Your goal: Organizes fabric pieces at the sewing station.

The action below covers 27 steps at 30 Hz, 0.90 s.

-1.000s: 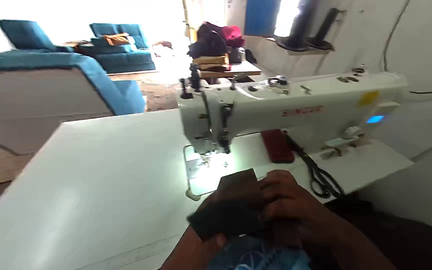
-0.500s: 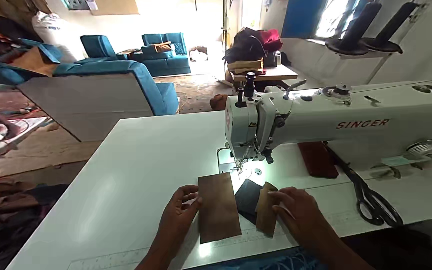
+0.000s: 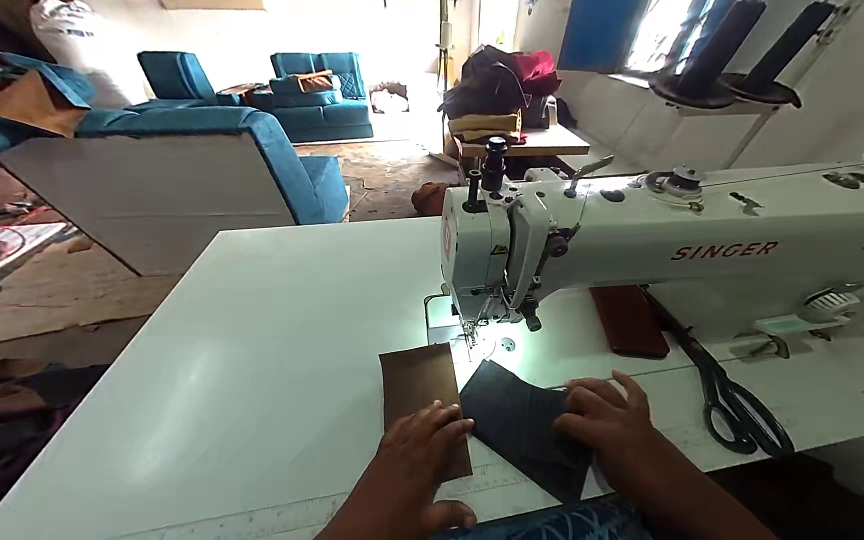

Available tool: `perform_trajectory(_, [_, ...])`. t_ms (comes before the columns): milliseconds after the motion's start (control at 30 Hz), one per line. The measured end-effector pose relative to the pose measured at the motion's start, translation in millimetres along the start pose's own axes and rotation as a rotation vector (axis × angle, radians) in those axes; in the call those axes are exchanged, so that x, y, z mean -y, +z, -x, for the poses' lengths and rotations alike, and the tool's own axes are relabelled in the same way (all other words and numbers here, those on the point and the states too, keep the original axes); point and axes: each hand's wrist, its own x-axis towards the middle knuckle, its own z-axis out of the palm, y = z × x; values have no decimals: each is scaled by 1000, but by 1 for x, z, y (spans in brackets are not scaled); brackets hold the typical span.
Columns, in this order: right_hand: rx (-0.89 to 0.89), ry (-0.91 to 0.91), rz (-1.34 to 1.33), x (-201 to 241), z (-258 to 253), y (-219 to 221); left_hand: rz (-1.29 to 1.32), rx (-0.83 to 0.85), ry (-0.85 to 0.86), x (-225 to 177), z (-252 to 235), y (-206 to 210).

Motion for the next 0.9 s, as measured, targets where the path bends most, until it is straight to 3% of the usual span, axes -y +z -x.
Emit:
perform_trajectory(133, [-83, 91, 14, -17, 24, -14, 71, -59, -61, 1, 0, 2])
perform_trajectory(300, [-18, 273, -31, -17, 26, -33, 21, -94, -96, -1, 2, 5])
perform_trajectory(433, [151, 294, -99, -6, 12, -36, -35, -199, -122, 0, 5, 6])
perform_trajectory(600, [381, 322, -184, -5, -16, -36, -73, -366, -339, -7, 8, -11])
perform_trajectory(700, [525, 371, -205, -5, -33, -42, -57, -548, -411, -6, 8, -20])
perform_trajectory(900, [299, 224, -419, -19, -21, -42, 172, -578, -427, -15, 13, -53])
